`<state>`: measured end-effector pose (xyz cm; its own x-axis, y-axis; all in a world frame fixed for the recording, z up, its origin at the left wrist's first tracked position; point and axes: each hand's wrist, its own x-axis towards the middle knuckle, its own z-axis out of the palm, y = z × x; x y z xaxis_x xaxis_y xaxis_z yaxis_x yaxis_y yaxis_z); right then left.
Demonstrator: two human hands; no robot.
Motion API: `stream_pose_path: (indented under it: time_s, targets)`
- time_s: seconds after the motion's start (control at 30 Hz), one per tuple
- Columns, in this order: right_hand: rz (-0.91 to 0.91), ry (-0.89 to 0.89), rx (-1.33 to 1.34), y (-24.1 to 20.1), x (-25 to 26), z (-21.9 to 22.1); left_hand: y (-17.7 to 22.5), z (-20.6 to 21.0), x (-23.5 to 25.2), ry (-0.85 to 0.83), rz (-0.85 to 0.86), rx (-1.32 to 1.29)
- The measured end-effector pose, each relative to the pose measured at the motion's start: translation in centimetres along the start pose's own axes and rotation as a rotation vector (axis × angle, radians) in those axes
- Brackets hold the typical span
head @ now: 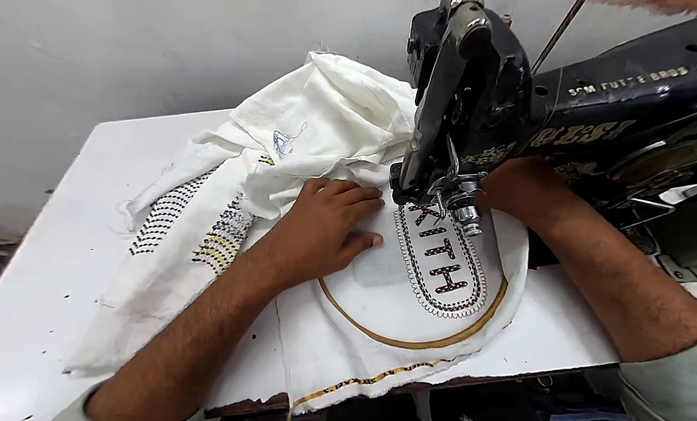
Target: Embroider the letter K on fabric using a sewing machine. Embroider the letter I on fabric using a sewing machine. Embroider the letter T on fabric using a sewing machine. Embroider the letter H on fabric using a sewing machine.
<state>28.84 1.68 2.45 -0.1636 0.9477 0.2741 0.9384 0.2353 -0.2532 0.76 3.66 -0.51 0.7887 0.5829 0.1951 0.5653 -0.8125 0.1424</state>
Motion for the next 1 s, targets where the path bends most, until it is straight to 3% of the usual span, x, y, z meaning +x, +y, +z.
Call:
stream_pose_path:
  time_s: [0.17, 0.33, 0.53, 1.0]
  targets:
    - [0.073, -0.057, 0.055, 0.1, -0.1, -0.9, 1.9, 0.0, -0.8, -0.119, -0.163, -0.008]
    - [-0.034, 0.067, -0.007, 1.8, 0.0, 0.6, 2.1, 0.4, -1.2, -0.126, -0.167, 0.007]
    - [0.092, 0.020, 0.036, 0.1, -0.7, -0.3, 2.4, 0.3, -1.3, -0.133, -0.174, 0.002]
    - [0.045, 0.087, 0.032, 0.9, -0.5, 0.5, 2.5, 0.4, -1.3, -0.117, -0.180, -0.001]
